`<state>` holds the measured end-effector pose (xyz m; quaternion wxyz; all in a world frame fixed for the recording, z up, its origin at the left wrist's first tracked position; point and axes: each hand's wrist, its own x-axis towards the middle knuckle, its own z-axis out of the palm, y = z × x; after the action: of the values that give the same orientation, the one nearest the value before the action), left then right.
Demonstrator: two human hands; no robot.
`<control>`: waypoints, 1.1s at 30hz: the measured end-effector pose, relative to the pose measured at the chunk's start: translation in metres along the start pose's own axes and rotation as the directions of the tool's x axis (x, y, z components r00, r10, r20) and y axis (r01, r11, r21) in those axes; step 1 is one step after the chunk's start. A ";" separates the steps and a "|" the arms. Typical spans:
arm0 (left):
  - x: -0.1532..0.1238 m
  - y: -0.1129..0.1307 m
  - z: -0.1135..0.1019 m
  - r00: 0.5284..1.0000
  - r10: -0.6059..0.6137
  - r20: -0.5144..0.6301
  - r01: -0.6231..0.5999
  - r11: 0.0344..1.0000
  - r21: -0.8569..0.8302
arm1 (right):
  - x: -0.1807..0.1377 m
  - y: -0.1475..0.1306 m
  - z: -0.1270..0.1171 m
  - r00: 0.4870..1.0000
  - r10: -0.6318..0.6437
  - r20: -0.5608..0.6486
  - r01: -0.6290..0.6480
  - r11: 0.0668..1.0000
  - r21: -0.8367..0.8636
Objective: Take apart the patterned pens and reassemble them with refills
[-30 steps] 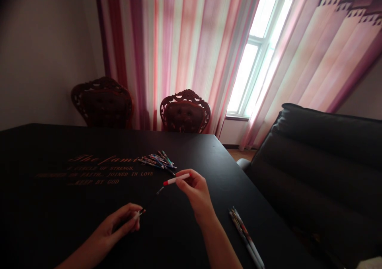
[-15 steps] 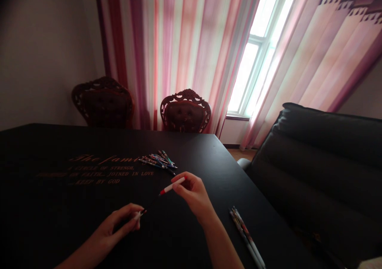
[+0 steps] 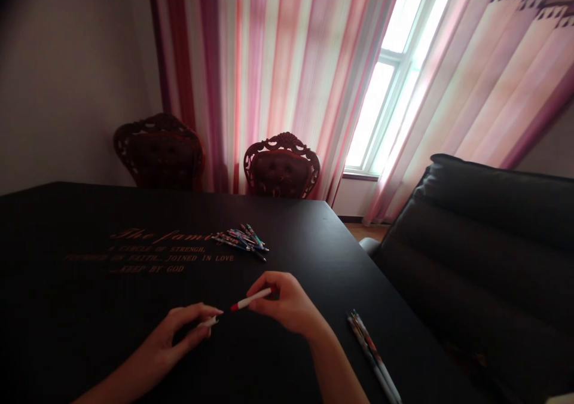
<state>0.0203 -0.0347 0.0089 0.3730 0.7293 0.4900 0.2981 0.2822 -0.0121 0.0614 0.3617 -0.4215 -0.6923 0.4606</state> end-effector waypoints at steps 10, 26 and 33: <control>-0.002 0.007 -0.002 1.000 -0.017 -0.026 0.017 1.000 -0.002 | 0.005 0.008 0.026 0.999 -0.035 -0.040 0.028 0.988 -0.154; 0.004 0.001 -0.009 0.989 0.121 -0.082 -0.107 0.983 0.150 | 0.008 0.016 0.046 0.991 0.129 -0.027 -0.132 0.966 -0.220; 0.005 -0.003 -0.015 0.990 0.061 -0.129 -0.042 0.989 0.144 | 0.011 0.015 0.042 0.993 -0.045 -0.105 0.024 0.980 -0.196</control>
<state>0.0084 -0.0256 0.0151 0.2795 0.7447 0.5146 0.3202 0.2444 -0.0125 0.0349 0.3638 -0.4674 -0.7205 0.3607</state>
